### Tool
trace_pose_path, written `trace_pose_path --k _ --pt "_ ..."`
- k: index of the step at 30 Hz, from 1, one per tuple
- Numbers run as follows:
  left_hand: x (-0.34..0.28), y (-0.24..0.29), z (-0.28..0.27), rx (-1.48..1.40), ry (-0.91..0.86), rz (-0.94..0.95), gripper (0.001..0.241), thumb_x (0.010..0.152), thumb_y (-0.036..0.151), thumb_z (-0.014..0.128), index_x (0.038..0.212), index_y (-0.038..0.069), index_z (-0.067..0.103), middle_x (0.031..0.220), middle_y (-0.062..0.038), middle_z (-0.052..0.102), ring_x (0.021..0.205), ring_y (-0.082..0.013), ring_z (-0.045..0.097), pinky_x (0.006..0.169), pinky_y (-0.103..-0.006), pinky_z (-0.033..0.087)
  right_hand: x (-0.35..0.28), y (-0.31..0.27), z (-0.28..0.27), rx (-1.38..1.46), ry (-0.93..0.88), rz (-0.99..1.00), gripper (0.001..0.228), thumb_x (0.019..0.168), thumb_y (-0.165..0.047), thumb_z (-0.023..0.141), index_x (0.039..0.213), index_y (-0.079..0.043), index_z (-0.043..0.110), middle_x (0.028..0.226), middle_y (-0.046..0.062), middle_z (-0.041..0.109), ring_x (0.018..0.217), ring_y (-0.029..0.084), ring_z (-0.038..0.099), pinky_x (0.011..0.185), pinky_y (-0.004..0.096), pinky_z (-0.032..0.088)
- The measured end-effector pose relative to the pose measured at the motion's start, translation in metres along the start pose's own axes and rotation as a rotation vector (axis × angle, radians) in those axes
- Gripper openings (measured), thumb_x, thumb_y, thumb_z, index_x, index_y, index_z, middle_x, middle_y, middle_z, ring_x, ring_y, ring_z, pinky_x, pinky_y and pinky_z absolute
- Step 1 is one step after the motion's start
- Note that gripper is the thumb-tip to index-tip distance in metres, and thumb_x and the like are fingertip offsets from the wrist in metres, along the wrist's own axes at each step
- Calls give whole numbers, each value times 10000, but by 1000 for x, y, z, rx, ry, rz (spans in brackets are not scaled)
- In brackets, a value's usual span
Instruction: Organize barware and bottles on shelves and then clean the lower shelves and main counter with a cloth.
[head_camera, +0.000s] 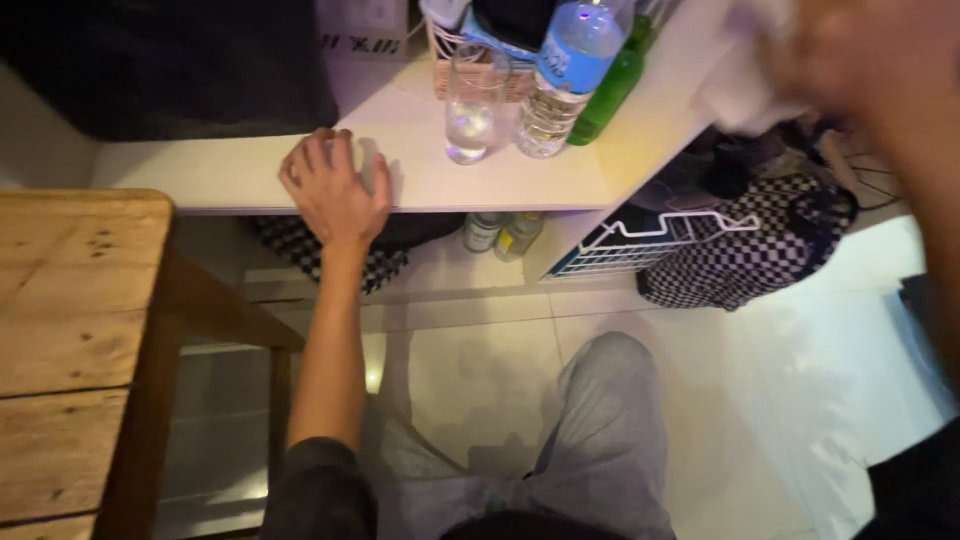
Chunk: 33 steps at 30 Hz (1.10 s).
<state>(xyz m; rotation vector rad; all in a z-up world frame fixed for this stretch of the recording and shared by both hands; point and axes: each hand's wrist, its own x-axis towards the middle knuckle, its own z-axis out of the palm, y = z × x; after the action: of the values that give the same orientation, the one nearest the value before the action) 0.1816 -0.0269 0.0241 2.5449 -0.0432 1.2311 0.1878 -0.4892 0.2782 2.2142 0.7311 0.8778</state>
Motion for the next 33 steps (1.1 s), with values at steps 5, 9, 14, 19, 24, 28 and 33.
trace_pose_path --k 5,9,14,19,24,28,33 --pt "2 3 -1 -41 4 3 435 950 385 697 1221 46 673 1269 -153 601 1227 -346 522 1098 -515 344 -23 22 36 -127 -92 146 234 1083 -276 518 1072 -126 697 815 8 679 631 105 601 676 267 500" --pt "3 4 -3 -65 3 3 427 947 381 699 1214 49 672 1266 -141 605 1235 -338 529 1105 -520 340 14 -41 -23 -187 54 216 319 967 -417 732 1085 -123 773 901 97 722 833 274 687 684 416 573" --pt "1 3 -1 -33 -8 -9 413 956 377 693 1205 48 675 1256 -144 606 1223 -351 524 1090 -526 339 -16 -114 34 164 153 165 627 788 -226 717 1303 127 655 1301 200 685 1134 300 664 897 400 597" --pt "1 0 4 -25 14 -8 398 965 375 690 1201 54 672 1269 -150 602 1237 -351 522 1099 -531 339 -58 -194 76 289 35 203 492 855 -102 654 1298 111 666 1421 230 667 1150 280 641 923 377 541" --pt "1 3 -1 -35 -25 -34 400 950 378 693 1192 60 676 1247 -142 607 1225 -353 526 1093 -534 345 -59 -242 73 579 -3 293 494 882 -139 644 1304 118 623 1392 243 629 1393 345 540 1108 456 414" --pt "1 3 0 -31 -7 -37 389 975 377 685 1204 63 681 1248 -135 609 1221 -352 525 1085 -530 347 -52 -280 69 821 105 506 475 975 -139 652 1398 65 585 1477 198 577 1474 373 421 1184 533 291" --pt "5 12 3 -71 -47 -34 385 982 395 679 1214 87 660 1256 -126 619 1239 -328 540 1111 -510 347 -26 -314 58 916 172 605 483 961 -144 677 1418 -12 592 1492 111 582 1482 334 419 1252 567 194"
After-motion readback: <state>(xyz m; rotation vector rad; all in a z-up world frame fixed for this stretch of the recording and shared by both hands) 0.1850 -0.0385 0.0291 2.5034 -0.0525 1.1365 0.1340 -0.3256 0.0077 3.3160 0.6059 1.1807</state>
